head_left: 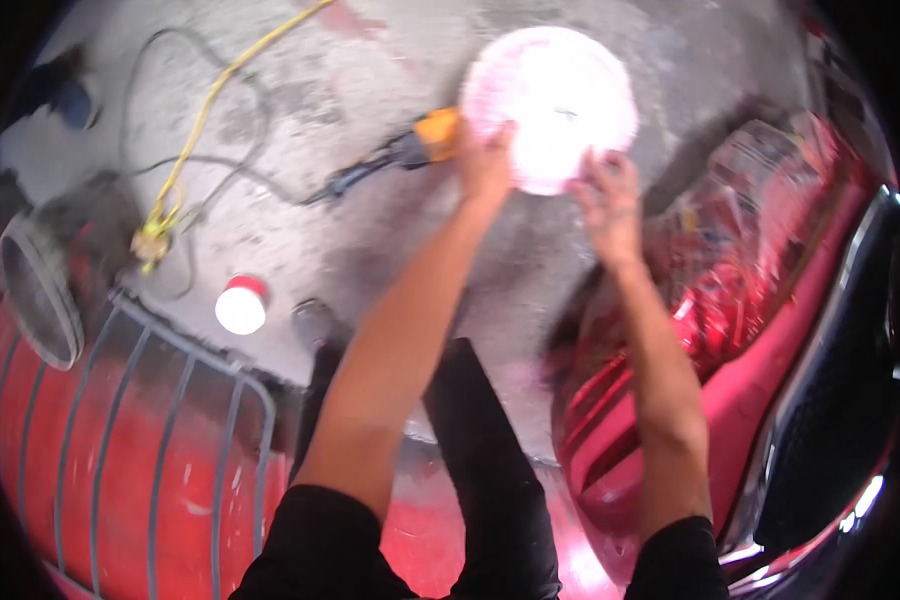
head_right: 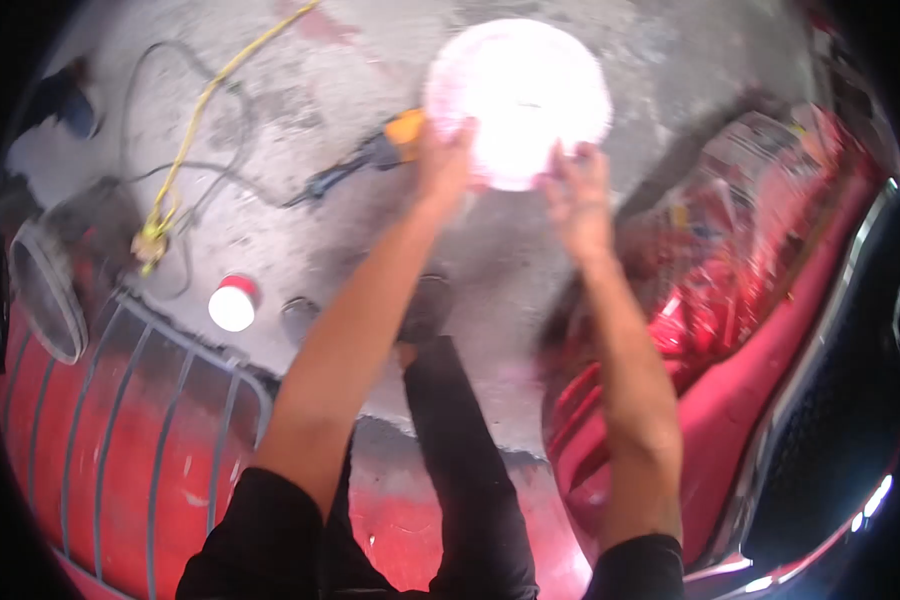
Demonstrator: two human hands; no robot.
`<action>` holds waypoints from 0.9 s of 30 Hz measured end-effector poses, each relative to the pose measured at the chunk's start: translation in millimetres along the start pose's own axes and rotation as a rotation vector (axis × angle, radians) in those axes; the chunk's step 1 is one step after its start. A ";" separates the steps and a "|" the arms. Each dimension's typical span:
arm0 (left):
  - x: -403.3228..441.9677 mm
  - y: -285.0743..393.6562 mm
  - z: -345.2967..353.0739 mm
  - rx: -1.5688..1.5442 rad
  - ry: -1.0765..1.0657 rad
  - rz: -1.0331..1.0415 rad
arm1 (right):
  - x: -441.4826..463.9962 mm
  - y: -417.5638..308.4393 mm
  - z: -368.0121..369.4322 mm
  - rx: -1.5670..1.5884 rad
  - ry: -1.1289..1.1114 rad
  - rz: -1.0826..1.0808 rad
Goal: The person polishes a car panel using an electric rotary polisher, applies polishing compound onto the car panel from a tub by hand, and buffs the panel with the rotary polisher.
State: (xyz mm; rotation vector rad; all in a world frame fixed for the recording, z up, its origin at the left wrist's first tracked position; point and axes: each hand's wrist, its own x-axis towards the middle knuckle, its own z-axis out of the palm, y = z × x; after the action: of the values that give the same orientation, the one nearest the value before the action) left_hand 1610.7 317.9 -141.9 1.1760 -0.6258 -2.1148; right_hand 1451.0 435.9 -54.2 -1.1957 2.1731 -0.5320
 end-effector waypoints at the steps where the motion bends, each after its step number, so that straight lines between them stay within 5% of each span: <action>1: 20.2 -31.8 -16.0 0.366 0.015 -0.099 | -5.5 29.0 -8.0 0.233 0.065 0.004; 3: 6.5 -45.6 -14.1 0.987 0.584 0.427 | 11.9 21.4 -21.5 -0.274 0.181 0.090; 4: -22.0 32.3 -27.6 0.687 0.263 -0.023 | 19.7 -1.6 -19.4 0.293 0.227 0.342; 5: -38.0 44.9 -70.4 0.732 0.324 -0.023 | 28.0 32.3 -13.9 0.624 0.170 0.424; 8: -67.7 64.7 -186.9 0.935 0.492 0.203 | 51.6 85.3 11.3 1.065 -0.087 0.532; 10: -107.1 128.5 -274.1 0.797 0.701 0.221 | 50.3 94.1 33.5 1.205 -0.047 0.527; 11: -114.2 120.8 -367.3 1.395 0.817 0.563 | 48.3 102.2 41.1 1.299 -0.021 0.569; 12: -130.4 144.2 -429.4 1.522 0.782 0.539 | 48.8 112.0 44.5 1.379 -0.002 0.619; 13: -143.0 190.3 -437.8 1.707 0.820 0.149 | 49.8 130.3 46.2 1.441 0.014 0.608; 16: -140.9 232.2 -516.3 2.217 0.805 -0.086 | 57.4 123.2 50.6 1.512 0.035 0.633; 18: -135.1 243.0 -517.7 2.196 0.685 -0.292 | 54.8 120.1 51.6 1.530 0.059 0.620; 24: -101.4 229.2 -555.0 2.111 0.755 -0.171 | 47.1 88.7 53.5 1.454 0.226 0.602; 27: -125.8 248.8 -500.0 2.047 0.686 -0.181 | 42.3 69.7 53.6 1.407 0.240 0.612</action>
State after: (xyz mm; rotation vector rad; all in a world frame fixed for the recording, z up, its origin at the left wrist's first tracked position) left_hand 2168.1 187.4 -149.7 2.6218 -2.4228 -0.2793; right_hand 1426.1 432.4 -148.5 0.2840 1.5048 -1.5443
